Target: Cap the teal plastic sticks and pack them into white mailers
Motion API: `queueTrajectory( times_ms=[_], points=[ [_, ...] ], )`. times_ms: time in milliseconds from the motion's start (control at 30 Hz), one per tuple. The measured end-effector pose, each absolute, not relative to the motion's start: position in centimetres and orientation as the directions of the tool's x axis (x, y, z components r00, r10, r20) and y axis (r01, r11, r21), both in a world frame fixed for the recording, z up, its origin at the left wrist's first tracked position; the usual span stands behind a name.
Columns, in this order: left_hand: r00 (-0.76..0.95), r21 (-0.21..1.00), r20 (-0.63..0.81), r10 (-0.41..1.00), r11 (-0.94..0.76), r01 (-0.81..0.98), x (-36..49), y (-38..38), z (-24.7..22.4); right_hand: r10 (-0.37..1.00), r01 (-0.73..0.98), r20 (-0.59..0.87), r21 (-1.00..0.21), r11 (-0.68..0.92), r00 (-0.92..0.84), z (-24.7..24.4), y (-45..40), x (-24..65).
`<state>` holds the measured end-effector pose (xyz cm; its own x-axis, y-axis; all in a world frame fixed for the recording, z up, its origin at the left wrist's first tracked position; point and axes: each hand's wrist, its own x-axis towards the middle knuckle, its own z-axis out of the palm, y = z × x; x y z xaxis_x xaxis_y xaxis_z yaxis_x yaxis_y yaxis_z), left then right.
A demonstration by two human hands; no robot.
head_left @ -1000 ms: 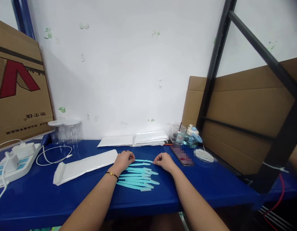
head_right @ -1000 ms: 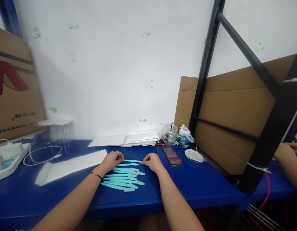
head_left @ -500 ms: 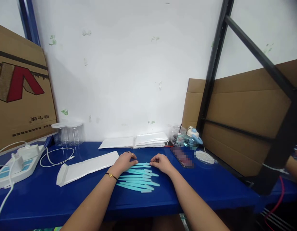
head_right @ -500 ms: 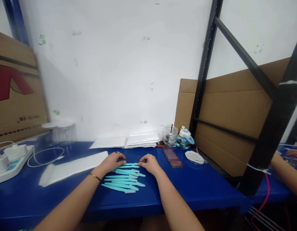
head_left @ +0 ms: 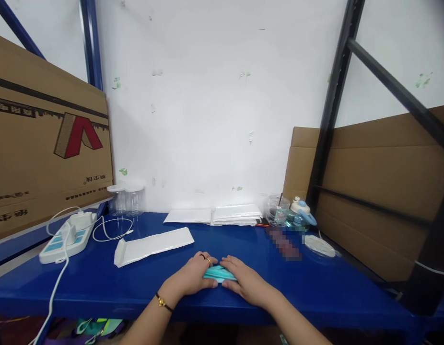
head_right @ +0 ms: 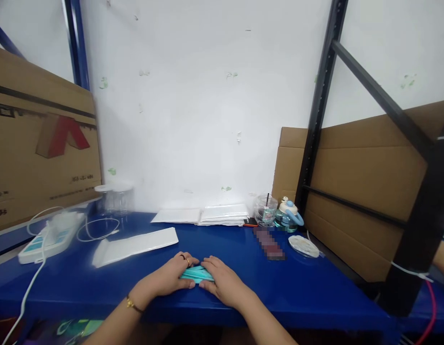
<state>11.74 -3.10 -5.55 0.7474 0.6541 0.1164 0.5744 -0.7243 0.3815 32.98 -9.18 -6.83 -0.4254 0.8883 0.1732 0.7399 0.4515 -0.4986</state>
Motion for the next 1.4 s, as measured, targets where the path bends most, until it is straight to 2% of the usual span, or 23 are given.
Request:
queueTrajectory(
  times_ms=[133, 233, 333, 467, 600, 667, 800, 900, 967, 1033, 1100, 1167, 1267, 1333, 1400],
  points=[
    [0.716, 0.245, 0.179, 0.675, -0.736, 0.632, 12.6, -5.0, -5.5, 0.857, 0.742, 0.308, -0.431, 0.513, -0.413, -6.4, -10.0, 32.1],
    [0.703, 0.135, 0.135, 0.699, -0.716, 0.685, 13.4, -5.5, -5.1, 0.846, 0.779, 0.354, -0.356, 0.517, -0.399, -6.7, -9.9, 31.8],
    [0.669, 0.054, 0.084, 0.738, -0.674, 0.737, 14.2, -5.5, -4.7, 0.836, 0.783, 0.367, -0.331, 0.527, -0.407, -7.1, -9.8, 31.9],
    [0.668, -0.014, 0.069, 0.741, -0.668, 0.744, 15.2, -5.3, -4.5, 0.847, 0.784, 0.372, -0.358, 0.507, -0.379, -7.4, -9.8, 32.2],
    [0.712, -0.118, 0.114, 0.692, -0.703, 0.702, 15.8, -4.9, -4.7, 0.86, 0.755, 0.384, -0.437, 0.49, -0.336, -7.7, -9.8, 32.2],
    [0.723, -0.109, 0.128, 0.679, -0.715, 0.691, 15.7, -4.7, -5.0, 0.863, 0.724, 0.39, -0.486, 0.489, -0.321, -7.8, -9.7, 32.4],
    [0.66, 0.046, 0.181, 0.729, -0.676, 0.735, 15.0, -4.4, -5.4, 0.852, 0.627, 0.425, -0.583, 0.517, -0.307, -6.5, -9.5, 33.4],
    [0.544, 0.353, 0.305, 0.782, -0.623, 0.698, 15.3, -4.4, -5.1, 0.787, 0.532, 0.562, -0.599, 0.598, -0.252, -2.7, -9.4, 33.5],
    [0.473, 0.574, 0.391, 0.79, -0.61, 0.545, 16.1, -4.5, -4.8, 0.713, 0.529, 0.673, -0.539, 0.655, -0.197, 0.4, -9.5, 32.5],
    [0.418, 0.718, 0.45, 0.789, -0.598, 0.356, 17.1, -4.6, -4.7, 0.638, 0.584, 0.744, -0.434, 0.686, -0.197, 2.9, -9.6, 30.9],
    [0.387, 0.809, 0.428, 0.817, -0.537, 0.239, 18.0, -4.6, -5.0, 0.649, 0.671, 0.712, -0.345, 0.656, -0.269, 4.0, -9.5, 29.1],
    [0.375, 0.881, 0.349, 0.859, -0.437, 0.182, 18.6, -4.5, -5.8, 0.711, 0.733, 0.635, -0.322, 0.599, -0.302, 3.6, -9.3, 27.7],
    [0.342, 0.948, 0.27, 0.9, -0.311, 0.07, 18.7, -4.6, -6.4, 0.775, 0.678, 0.566, -0.454, 0.578, -0.281, 1.9, -8.5, 27.4],
    [0.32, 0.965, 0.258, 0.912, -0.257, -0.047, 18.3, -5.1, -6.0, 0.794, 0.519, 0.569, -0.622, 0.586, -0.215, 1.0, -8.0, 28.0],
    [0.408, 0.976, 0.195, 0.892, -0.135, -0.172, 17.6, -6.1, -5.0, 0.832, 0.271, 0.537, -0.787, 0.554, -0.14, 0.4, -8.2, 28.9]
  ],
)
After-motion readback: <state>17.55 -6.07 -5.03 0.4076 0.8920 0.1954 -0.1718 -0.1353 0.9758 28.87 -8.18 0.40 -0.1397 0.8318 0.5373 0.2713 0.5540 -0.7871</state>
